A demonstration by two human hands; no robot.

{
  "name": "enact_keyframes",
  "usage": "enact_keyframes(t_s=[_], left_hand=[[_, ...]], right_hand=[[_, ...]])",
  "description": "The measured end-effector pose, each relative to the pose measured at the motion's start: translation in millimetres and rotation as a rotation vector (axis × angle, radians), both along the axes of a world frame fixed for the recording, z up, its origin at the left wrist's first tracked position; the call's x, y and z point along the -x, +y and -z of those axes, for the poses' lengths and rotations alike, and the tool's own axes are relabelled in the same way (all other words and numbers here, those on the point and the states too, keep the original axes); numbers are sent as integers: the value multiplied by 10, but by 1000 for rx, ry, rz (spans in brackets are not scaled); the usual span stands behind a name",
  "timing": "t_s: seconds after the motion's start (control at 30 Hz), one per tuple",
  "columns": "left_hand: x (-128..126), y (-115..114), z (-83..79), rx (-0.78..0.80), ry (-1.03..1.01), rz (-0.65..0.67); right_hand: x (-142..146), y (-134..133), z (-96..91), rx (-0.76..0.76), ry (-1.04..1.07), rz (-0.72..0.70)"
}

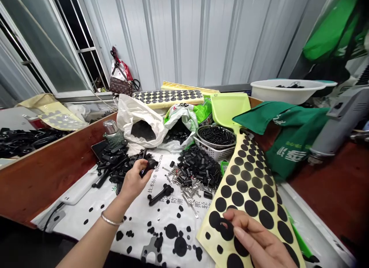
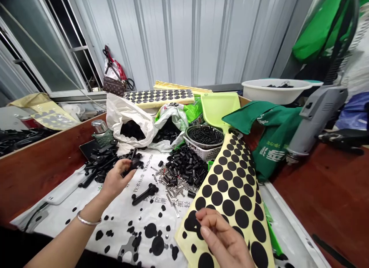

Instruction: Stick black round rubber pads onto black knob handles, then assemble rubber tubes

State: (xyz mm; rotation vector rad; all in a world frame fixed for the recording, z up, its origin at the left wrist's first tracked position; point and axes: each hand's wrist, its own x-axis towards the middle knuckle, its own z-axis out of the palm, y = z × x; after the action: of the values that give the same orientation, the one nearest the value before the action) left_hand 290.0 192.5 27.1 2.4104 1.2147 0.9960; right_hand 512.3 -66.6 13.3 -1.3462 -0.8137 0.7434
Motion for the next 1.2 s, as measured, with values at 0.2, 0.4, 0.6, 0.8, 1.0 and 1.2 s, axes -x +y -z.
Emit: enact_keyframes(t_s=[0.2,0.4,0.6,0.8,1.0,1.2], left_hand=[[-233,-759,-75,981,-961,254],[-367,-1257,67,1236,-869,437],[-372,-1382,12,1171,-691,434],[-377,-1454,-29,1177,-683,491],[-359,-1463,-14,1194,-680,515],[-361,-1467,-20,1183,-690,520]], right_hand=[[94,222,-259,-31,129,-129],[191,346,-412,61,115,-264],[214,385,-427,123,221,-295],[257,402,-448,177,329,-331],[280,420,-368,172,302,-333],[284,447,-303,154,280,-317]])
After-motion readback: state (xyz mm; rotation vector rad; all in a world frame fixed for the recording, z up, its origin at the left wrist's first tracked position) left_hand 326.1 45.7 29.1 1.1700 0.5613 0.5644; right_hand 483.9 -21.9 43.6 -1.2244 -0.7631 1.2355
